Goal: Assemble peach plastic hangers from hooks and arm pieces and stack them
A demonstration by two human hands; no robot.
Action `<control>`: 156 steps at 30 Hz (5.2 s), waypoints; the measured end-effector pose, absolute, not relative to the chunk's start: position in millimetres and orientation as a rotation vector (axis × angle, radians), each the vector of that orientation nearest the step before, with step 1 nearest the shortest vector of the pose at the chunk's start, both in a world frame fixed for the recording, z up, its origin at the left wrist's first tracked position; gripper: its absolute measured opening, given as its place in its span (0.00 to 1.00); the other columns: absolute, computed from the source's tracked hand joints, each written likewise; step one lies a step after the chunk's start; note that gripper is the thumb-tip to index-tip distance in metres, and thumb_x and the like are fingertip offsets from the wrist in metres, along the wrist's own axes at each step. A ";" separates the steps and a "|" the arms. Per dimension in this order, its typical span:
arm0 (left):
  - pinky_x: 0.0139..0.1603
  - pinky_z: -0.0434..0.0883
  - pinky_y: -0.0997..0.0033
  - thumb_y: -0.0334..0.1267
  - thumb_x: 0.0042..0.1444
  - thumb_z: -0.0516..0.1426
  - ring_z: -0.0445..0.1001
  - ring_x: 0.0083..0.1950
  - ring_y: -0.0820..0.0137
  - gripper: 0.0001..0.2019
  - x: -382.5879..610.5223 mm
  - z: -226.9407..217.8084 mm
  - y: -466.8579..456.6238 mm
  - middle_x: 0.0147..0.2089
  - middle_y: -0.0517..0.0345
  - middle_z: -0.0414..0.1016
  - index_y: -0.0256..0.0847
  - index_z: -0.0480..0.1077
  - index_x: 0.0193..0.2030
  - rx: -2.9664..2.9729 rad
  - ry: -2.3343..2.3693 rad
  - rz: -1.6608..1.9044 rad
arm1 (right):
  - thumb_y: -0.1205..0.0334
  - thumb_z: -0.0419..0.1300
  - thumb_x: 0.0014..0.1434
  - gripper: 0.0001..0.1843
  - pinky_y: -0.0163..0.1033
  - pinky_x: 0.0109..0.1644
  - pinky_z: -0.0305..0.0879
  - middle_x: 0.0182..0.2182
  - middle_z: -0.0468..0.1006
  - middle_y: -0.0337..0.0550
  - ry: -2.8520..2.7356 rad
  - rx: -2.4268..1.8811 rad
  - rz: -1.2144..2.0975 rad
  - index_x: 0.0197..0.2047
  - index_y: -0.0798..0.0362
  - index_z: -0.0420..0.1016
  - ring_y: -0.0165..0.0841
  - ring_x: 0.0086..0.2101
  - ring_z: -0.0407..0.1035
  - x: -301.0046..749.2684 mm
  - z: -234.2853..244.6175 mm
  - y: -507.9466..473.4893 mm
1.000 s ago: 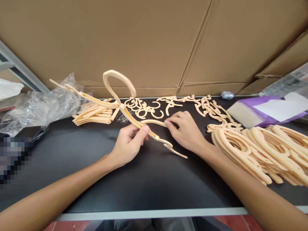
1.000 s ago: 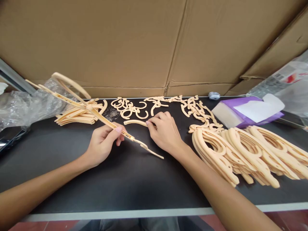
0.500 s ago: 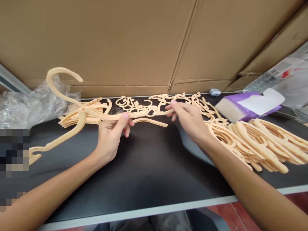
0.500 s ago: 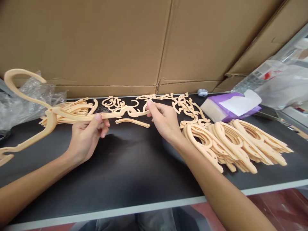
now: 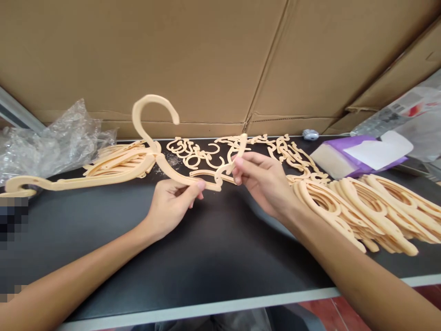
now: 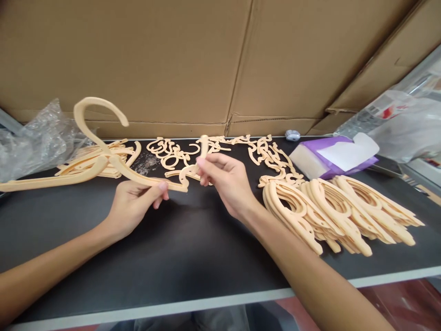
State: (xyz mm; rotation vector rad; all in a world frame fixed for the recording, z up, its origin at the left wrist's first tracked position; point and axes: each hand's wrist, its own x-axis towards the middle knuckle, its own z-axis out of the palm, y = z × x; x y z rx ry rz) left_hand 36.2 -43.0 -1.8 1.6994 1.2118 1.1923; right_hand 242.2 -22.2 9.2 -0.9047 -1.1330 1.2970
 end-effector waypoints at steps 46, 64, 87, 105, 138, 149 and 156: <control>0.33 0.69 0.66 0.28 0.56 0.63 0.71 0.32 0.67 0.07 33.8 1.9 -66.2 0.33 0.55 0.80 0.40 0.75 0.41 3.031 0.679 1.239 | 0.58 0.54 0.70 0.15 0.37 0.35 0.60 0.29 0.81 0.43 -2.359 -0.949 0.021 0.39 0.52 0.80 0.32 0.29 0.71 267.8 8.2 -22.6; 0.45 0.72 0.60 0.37 0.73 0.46 0.77 0.44 0.61 0.15 34.2 1.9 -58.2 0.44 0.52 0.78 0.38 0.74 0.49 2.699 1.345 0.533 | 0.55 0.64 0.63 0.11 0.39 0.37 0.58 0.35 0.82 0.43 -2.517 -1.052 0.234 0.38 0.52 0.84 0.35 0.35 0.73 258.9 10.4 -30.0; 0.34 0.69 0.65 0.22 0.61 0.49 0.72 0.31 0.63 0.15 39.8 -2.5 -52.4 0.29 0.53 0.72 0.33 0.76 0.35 3.043 1.213 0.464 | 0.71 0.56 0.69 0.15 0.41 0.26 0.39 0.28 0.79 0.46 -2.779 -1.091 -0.398 0.32 0.56 0.79 0.37 0.31 0.73 236.4 16.2 -61.1; 0.34 0.64 0.73 0.30 0.66 0.53 0.70 0.29 0.73 0.14 36.5 -2.1 -50.6 0.28 0.59 0.74 0.37 0.77 0.31 2.404 1.278 0.765 | 0.61 0.53 0.73 0.20 0.41 0.29 0.50 0.29 0.79 0.43 -2.511 -0.996 -0.220 0.33 0.55 0.80 0.33 0.31 0.72 253.2 6.4 -46.8; 0.38 0.74 0.73 0.48 0.64 0.57 0.81 0.36 0.67 0.15 15.4 22.7 -24.1 0.32 0.56 0.83 0.40 0.80 0.38 1.666 1.148 0.380 | 0.68 0.67 0.53 0.08 0.34 0.34 0.61 0.32 0.75 0.36 -2.014 -1.233 0.563 0.39 0.53 0.81 0.26 0.27 0.65 253.5 13.2 -30.4; 0.27 0.66 0.76 0.51 0.65 0.54 0.70 0.23 0.75 0.18 21.4 30.9 -27.1 0.28 0.57 0.79 0.38 0.75 0.34 1.616 1.218 0.351 | 0.62 0.56 0.68 0.12 0.35 0.35 0.55 0.31 0.78 0.38 -2.186 -1.274 0.596 0.36 0.52 0.80 0.29 0.30 0.65 253.1 13.9 -34.5; 0.31 0.63 0.73 0.50 0.69 0.49 0.69 0.30 0.71 0.21 22.9 28.2 -42.1 0.28 0.62 0.74 0.41 0.72 0.30 2.100 1.298 0.286 | 0.59 0.58 0.67 0.10 0.34 0.32 0.53 0.24 0.76 0.33 -2.158 -1.242 0.731 0.38 0.51 0.80 0.27 0.25 0.63 254.4 21.9 -37.7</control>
